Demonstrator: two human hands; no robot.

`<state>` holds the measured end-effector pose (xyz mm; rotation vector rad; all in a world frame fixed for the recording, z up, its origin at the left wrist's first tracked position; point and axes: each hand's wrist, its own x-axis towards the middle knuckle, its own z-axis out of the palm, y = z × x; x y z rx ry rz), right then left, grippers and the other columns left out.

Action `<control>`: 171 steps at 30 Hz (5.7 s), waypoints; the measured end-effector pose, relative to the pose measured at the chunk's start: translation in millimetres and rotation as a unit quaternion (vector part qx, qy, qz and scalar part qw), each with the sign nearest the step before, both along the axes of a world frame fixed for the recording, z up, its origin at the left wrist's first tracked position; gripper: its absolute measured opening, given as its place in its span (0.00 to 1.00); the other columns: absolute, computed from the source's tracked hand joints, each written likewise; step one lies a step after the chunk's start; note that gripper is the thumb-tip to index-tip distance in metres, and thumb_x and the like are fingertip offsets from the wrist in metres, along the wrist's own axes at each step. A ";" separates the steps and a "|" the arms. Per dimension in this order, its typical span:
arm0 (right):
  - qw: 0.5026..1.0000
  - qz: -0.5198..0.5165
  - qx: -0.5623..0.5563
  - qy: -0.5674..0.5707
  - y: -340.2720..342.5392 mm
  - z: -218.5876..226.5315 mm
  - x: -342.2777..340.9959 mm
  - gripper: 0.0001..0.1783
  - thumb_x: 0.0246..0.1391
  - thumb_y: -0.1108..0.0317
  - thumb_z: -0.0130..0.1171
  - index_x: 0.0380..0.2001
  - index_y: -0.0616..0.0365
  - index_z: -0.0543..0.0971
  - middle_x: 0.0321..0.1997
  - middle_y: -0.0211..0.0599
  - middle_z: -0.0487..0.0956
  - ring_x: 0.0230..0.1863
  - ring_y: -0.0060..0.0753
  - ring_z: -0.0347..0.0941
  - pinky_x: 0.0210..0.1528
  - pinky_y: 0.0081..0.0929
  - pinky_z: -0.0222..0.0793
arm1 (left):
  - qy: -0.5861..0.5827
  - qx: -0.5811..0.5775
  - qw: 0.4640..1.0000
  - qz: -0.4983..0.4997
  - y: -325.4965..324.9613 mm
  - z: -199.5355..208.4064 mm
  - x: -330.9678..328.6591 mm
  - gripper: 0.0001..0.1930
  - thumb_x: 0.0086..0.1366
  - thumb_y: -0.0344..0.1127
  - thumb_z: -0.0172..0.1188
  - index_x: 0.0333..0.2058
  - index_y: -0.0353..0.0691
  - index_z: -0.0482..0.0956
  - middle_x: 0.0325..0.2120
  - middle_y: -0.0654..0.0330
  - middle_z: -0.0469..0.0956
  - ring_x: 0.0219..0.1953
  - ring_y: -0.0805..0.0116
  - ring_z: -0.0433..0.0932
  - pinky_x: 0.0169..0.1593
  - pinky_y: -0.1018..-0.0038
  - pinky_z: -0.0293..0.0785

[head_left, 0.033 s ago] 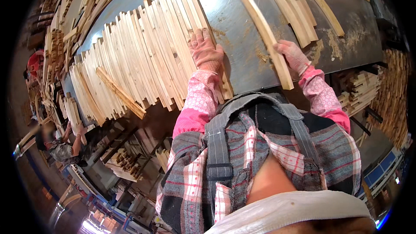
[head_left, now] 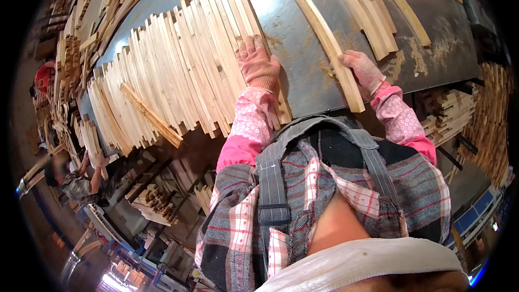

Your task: The person sorts thin wooden slats on a metal table, picking them up one by one or in small groups, inspecting them, and placing them into a neat stack. The process involves repetitive handling and alignment of the wood pieces.

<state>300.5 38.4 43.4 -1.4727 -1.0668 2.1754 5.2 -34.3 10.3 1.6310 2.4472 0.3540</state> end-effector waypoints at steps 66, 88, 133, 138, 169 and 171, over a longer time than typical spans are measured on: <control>0.923 0.015 0.254 -0.290 61.5 -1.8 20.8 0.43 0.48 0.59 0.71 0.67 0.59 0.68 0.54 0.56 0.79 0.55 0.52 0.78 0.58 0.41 0.74 | -0.772 -0.016 0.616 0.156 63.9 12.0 20.8 0.16 0.65 0.33 0.57 0.46 0.26 0.76 0.40 0.48 0.80 0.39 0.59 0.81 0.38 0.68 0.80; 0.757 0.132 0.338 -0.544 154.5 -11.7 56.2 0.30 0.49 0.57 0.66 0.56 0.55 0.77 0.55 0.52 0.81 0.56 0.58 0.78 0.58 0.48 0.75 | -0.026 0.021 0.991 -0.130 30.8 2.0 46.5 0.37 0.57 0.45 0.66 0.65 0.42 0.71 0.65 0.52 0.68 0.70 0.47 0.60 0.75 0.53 0.51; 0.926 0.233 0.226 -0.192 -11.3 10.7 -5.2 0.39 0.48 0.56 0.68 0.62 0.62 0.74 0.55 0.58 0.81 0.57 0.55 0.78 0.61 0.39 0.72 | -0.148 0.138 0.979 0.000 30.9 -21.3 31.7 0.34 0.58 0.47 0.64 0.61 0.35 0.74 0.60 0.48 0.71 0.66 0.44 0.65 0.72 0.54 0.55; 0.863 0.421 0.201 -0.191 -59.4 -32.2 -9.9 0.39 0.49 0.53 0.68 0.61 0.62 0.74 0.51 0.59 0.82 0.54 0.57 0.79 0.59 0.44 0.73 | -0.109 -0.009 0.994 -0.022 72.7 27.9 66.4 0.44 0.60 0.54 0.65 0.70 0.36 0.63 0.71 0.44 0.60 0.73 0.43 0.55 0.76 0.52 0.48; 0.679 0.283 0.481 -0.477 436.0 -67.6 -159.8 0.33 0.52 0.56 0.69 0.57 0.61 0.71 0.48 0.56 0.83 0.51 0.54 0.81 0.53 0.46 0.77 | -0.041 -0.056 0.997 0.046 149.5 28.3 70.5 0.41 0.56 0.50 0.67 0.66 0.38 0.69 0.68 0.48 0.64 0.72 0.42 0.58 0.76 0.52 0.48; 0.734 0.305 0.455 -0.401 418.6 -57.6 -161.9 0.31 0.52 0.58 0.68 0.55 0.62 0.72 0.46 0.57 0.83 0.50 0.55 0.82 0.52 0.46 0.78 | -0.011 -0.042 0.998 0.054 145.9 25.3 70.4 0.42 0.55 0.51 0.67 0.66 0.38 0.68 0.68 0.48 0.64 0.71 0.43 0.59 0.75 0.52 0.49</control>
